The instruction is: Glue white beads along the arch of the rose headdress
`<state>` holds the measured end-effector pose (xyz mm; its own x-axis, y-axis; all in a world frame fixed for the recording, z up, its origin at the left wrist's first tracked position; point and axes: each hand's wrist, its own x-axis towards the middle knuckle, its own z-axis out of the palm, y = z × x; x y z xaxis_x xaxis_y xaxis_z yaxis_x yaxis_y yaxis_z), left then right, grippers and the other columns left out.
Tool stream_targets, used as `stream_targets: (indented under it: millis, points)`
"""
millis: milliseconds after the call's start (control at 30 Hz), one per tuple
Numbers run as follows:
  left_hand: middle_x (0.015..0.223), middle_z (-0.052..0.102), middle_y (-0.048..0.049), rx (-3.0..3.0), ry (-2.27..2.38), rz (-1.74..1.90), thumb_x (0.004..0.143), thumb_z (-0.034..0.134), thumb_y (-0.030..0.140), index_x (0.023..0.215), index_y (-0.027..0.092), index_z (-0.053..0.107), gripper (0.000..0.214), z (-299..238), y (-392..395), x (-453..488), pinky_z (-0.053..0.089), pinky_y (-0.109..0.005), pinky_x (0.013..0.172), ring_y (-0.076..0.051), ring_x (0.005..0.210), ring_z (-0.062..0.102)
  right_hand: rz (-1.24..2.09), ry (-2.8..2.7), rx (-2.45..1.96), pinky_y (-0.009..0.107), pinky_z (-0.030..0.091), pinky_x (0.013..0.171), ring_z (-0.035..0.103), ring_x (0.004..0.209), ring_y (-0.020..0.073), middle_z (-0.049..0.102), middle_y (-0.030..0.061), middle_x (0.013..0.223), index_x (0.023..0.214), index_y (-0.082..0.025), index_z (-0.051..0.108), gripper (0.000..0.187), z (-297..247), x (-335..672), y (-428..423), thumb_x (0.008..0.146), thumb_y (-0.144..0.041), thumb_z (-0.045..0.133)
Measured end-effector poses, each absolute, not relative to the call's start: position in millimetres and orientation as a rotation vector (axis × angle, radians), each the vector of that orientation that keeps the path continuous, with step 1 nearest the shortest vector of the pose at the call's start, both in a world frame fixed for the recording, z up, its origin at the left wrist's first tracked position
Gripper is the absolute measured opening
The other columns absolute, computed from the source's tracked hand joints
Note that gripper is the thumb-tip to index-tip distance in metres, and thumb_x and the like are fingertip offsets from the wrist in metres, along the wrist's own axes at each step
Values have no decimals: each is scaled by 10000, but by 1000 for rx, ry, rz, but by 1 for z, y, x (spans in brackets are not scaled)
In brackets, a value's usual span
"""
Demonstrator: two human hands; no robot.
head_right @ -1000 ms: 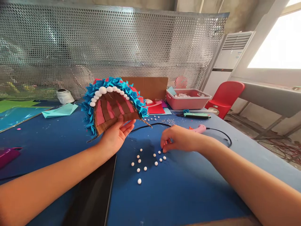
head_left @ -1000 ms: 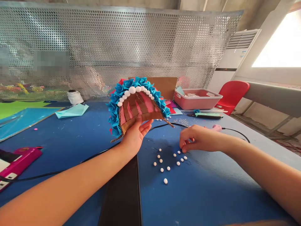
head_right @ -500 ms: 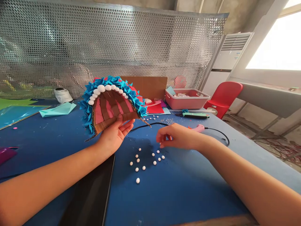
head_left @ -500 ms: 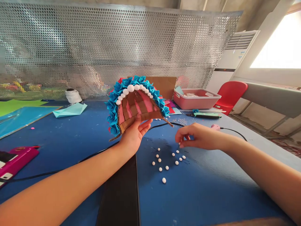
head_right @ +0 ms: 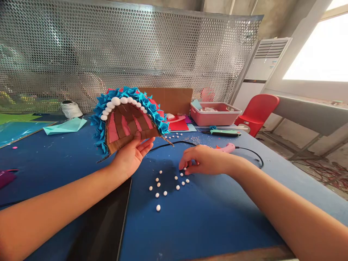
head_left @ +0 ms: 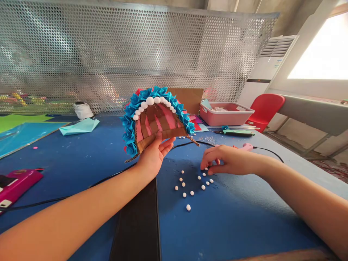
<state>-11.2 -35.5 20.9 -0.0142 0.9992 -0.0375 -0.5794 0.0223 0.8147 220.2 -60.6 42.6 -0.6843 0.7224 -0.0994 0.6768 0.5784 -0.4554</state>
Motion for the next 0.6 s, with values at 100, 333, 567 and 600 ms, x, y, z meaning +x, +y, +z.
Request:
stream_targets:
  millis: [100, 333, 567, 600]
  points:
    - [1032, 716, -54, 707, 773, 1433, 807, 623, 206, 1128, 233, 611, 322, 20, -35, -12, 513, -319, 843, -159, 815, 703, 716, -2699, -1192, 251, 445, 688, 579, 733, 112, 639, 25, 905, 923, -230, 721, 257, 40, 217, -60, 835, -425, 579]
    - [961, 724, -48, 694, 773, 1435, 807, 608, 175, 1067, 205, 632, 263, 21, -35, -12, 513, -311, 837, -156, 807, 701, 729, -2678, -1096, 252, 442, 707, 572, 718, 102, 627, 23, 882, 878, -206, 720, 232, 37, 214, -59, 849, -388, 579]
    - [984, 723, -50, 698, 775, 1430, 801, 631, 207, 1082, 214, 631, 281, 21, -36, -11, 514, -309, 836, -156, 811, 699, 722, -2613, -1126, 280, 459, 714, 615, 752, 145, 684, 47, 865, 891, -180, 704, 269, 36, 214, -60, 836, -412, 582]
    - [996, 722, -49, 699, 774, 1431, 803, 627, 201, 1088, 217, 628, 285, 22, -36, -11, 518, -305, 828, -154, 806, 699, 699, -2617, -1141, 284, 458, 713, 618, 752, 150, 688, 47, 868, 889, -187, 705, 264, 35, 215, -60, 838, -414, 579]
